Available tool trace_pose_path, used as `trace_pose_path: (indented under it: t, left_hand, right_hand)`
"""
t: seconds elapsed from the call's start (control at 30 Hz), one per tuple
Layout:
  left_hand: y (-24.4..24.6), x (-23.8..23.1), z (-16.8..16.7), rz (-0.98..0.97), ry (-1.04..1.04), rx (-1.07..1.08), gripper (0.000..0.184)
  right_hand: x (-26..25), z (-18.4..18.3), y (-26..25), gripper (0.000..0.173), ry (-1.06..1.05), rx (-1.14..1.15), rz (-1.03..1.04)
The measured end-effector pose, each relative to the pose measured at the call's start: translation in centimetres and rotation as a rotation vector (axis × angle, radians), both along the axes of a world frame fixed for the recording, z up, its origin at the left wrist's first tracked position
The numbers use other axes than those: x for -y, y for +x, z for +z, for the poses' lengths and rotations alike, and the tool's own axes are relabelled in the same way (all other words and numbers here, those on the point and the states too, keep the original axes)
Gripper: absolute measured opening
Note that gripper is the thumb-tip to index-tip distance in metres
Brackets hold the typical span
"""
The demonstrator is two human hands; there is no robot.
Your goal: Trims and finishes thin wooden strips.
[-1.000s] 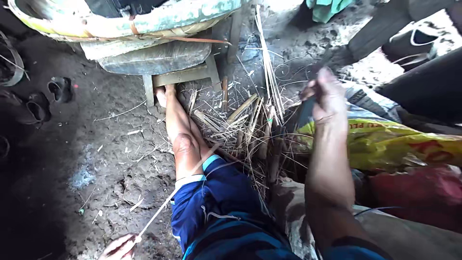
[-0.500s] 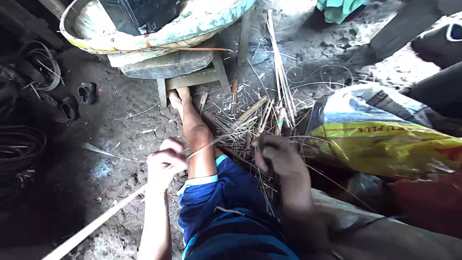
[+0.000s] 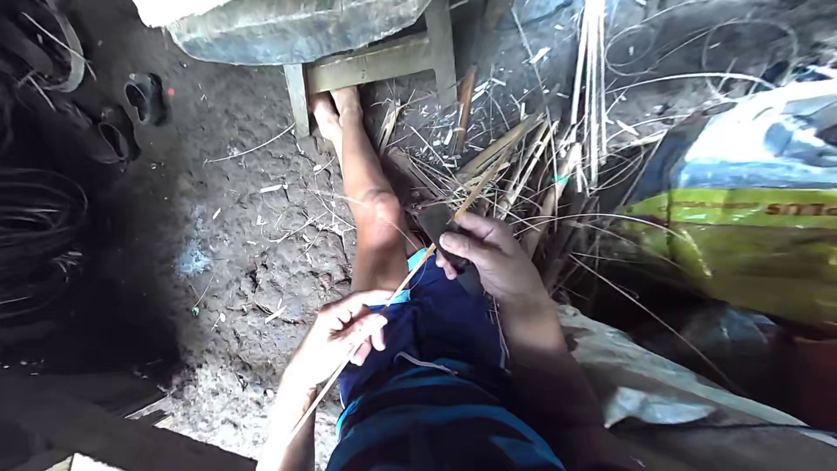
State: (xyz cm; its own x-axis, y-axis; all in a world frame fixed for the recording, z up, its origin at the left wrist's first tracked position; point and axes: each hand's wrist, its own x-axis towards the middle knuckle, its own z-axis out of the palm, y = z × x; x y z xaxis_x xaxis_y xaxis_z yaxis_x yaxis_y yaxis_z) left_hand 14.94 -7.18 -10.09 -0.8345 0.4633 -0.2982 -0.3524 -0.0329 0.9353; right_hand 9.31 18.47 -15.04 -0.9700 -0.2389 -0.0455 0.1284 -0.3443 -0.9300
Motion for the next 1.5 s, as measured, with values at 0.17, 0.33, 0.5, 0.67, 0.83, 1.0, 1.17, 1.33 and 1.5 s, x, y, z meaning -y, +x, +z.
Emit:
trace_pose_path:
  t: [0.17,0.33,0.5,0.67,0.83,1.0,1.17,1.33,1.5]
  left_hand:
    - [0.1,-1.2,-0.9,0.200,0.171,0.050,0.021]
    - [0.1,-1.4,-1.2,0.194,0.338,0.121,0.017]
    - [0.6,-0.8,-1.0,0.168,0.302,0.102,0.023]
    - [2.4,0.9,-0.5,0.139,0.183,0.043,0.028]
    - [4.1,2.4,-0.8,0.123,0.089,0.024,0.029]
    - [5.5,4.6,-0.6,0.172,0.048,0.118,0.027]
    - [3.1,2.2,-1.5,0.334,0.028,0.181,0.027]
    - [-0.5,-1.6,-2.4,0.272,0.218,0.292,0.022]
    - [-0.4,-1.4,-2.2,0.230,0.286,0.260,0.019]
  right_hand:
    - [2.3,0.2,0.9,0.021,-0.010,-0.072,0.216]
    - [3.6,-0.3,1.4,0.022,-0.113,-0.150,0.368]
    - [2.4,-0.1,-0.1,0.018,-0.036,-0.198,0.284]
    - [-1.4,-0.1,-3.1,0.016,0.090,-0.105,0.032]
    - [-7.0,-2.6,-6.8,0.016,0.186,-0.010,-0.091]
    - [-14.1,-6.4,-6.7,0.020,0.231,0.268,-0.516]
    - [-14.5,-6.2,-2.4,0.020,0.268,0.155,-0.586]
    - [-1.2,-1.3,1.4,0.038,0.204,0.076,0.019]
    - [4.0,-1.6,1.7,0.024,-0.107,-0.061,0.309]
